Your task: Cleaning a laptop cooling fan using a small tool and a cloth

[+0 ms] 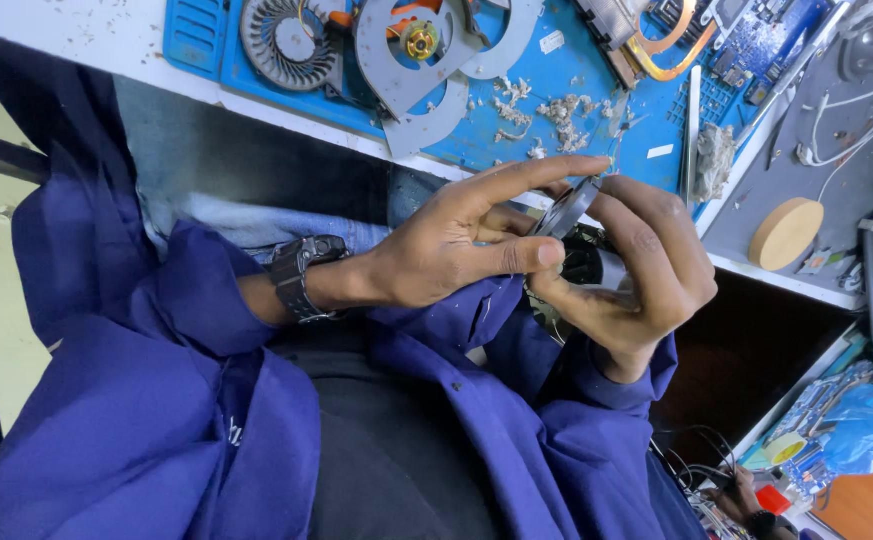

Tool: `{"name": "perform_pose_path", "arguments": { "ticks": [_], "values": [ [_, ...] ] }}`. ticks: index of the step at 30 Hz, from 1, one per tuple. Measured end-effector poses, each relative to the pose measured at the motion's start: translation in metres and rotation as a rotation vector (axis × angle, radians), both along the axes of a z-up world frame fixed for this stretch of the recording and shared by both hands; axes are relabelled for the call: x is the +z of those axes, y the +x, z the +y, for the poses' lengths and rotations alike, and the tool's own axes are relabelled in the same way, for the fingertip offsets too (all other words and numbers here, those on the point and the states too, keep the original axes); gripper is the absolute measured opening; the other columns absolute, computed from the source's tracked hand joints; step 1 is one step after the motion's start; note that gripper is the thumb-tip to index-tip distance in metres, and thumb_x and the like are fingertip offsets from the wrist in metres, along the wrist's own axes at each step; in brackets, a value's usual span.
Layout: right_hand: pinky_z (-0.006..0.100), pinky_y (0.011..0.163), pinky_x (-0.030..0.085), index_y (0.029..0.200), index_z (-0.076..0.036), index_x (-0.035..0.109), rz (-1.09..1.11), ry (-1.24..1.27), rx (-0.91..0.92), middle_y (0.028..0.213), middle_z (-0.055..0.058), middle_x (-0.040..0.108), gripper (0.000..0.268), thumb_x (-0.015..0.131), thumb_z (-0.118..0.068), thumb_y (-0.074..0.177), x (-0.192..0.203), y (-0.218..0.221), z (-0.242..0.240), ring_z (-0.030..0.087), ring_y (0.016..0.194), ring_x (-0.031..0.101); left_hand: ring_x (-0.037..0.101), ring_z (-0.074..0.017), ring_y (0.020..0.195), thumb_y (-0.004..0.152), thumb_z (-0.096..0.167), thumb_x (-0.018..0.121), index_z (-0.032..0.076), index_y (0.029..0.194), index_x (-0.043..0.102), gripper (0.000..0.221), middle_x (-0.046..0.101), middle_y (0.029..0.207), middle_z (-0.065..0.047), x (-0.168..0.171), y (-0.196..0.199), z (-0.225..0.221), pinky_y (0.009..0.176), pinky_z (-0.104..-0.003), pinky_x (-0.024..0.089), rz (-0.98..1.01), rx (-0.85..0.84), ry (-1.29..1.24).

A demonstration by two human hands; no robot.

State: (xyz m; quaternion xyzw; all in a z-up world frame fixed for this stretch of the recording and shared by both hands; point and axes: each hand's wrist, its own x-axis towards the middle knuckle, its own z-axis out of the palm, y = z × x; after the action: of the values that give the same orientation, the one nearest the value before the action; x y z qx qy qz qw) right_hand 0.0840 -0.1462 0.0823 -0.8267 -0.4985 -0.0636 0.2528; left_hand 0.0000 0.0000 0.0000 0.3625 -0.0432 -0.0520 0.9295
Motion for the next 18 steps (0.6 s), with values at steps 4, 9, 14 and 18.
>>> {"name": "perform_pose_path", "arguments": {
  "ticks": [4,9,14,18],
  "values": [
    [0.047,0.079,0.056,0.101,0.012,0.069,-0.005,0.012,-0.003,0.099,0.031,0.069,0.037,0.068,-0.025,0.099,-0.0003,-0.0041,0.0051,0.041,0.087,0.07,0.068,-0.0091,0.098,0.104,0.031,0.066,0.017,0.159,0.04,0.063,0.054,0.14,-0.005,0.0029,0.0026,0.0033,0.095,-0.025,0.065,-0.006,-0.016,-0.035],
    [0.047,0.081,0.058,0.104,0.012,0.069,-0.031,0.013,0.003,0.1,0.031,0.069,0.025,0.066,-0.012,0.099,0.0001,-0.0075,0.0095,0.041,0.088,0.07,0.057,-0.0045,0.081,0.104,0.024,0.066,0.014,0.16,0.042,0.062,0.066,0.113,-0.003,0.0046,0.0041,0.0049,0.08,-0.02,0.056,0.057,-0.037,-0.117],
    [0.047,0.082,0.058,0.106,0.012,0.069,-0.056,-0.015,0.004,0.101,0.031,0.068,0.027,0.066,-0.013,0.099,0.0,-0.0071,0.008,0.042,0.089,0.07,0.052,-0.002,0.075,0.104,0.021,0.066,0.013,0.16,0.042,0.061,0.062,0.131,-0.004,0.0027,0.005,0.0038,0.074,-0.018,0.053,0.06,-0.028,-0.108],
    [0.047,0.089,0.053,0.11,0.009,0.067,0.074,-0.059,0.002,0.11,0.029,0.066,0.023,0.072,-0.01,0.098,0.005,-0.005,0.0052,0.042,0.098,0.067,0.055,-0.0027,0.073,0.103,0.026,0.067,0.014,0.161,0.04,0.066,0.058,0.094,-0.002,-0.0037,0.0027,0.0021,0.08,-0.019,0.054,0.071,-0.009,-0.125]
  ]
}}
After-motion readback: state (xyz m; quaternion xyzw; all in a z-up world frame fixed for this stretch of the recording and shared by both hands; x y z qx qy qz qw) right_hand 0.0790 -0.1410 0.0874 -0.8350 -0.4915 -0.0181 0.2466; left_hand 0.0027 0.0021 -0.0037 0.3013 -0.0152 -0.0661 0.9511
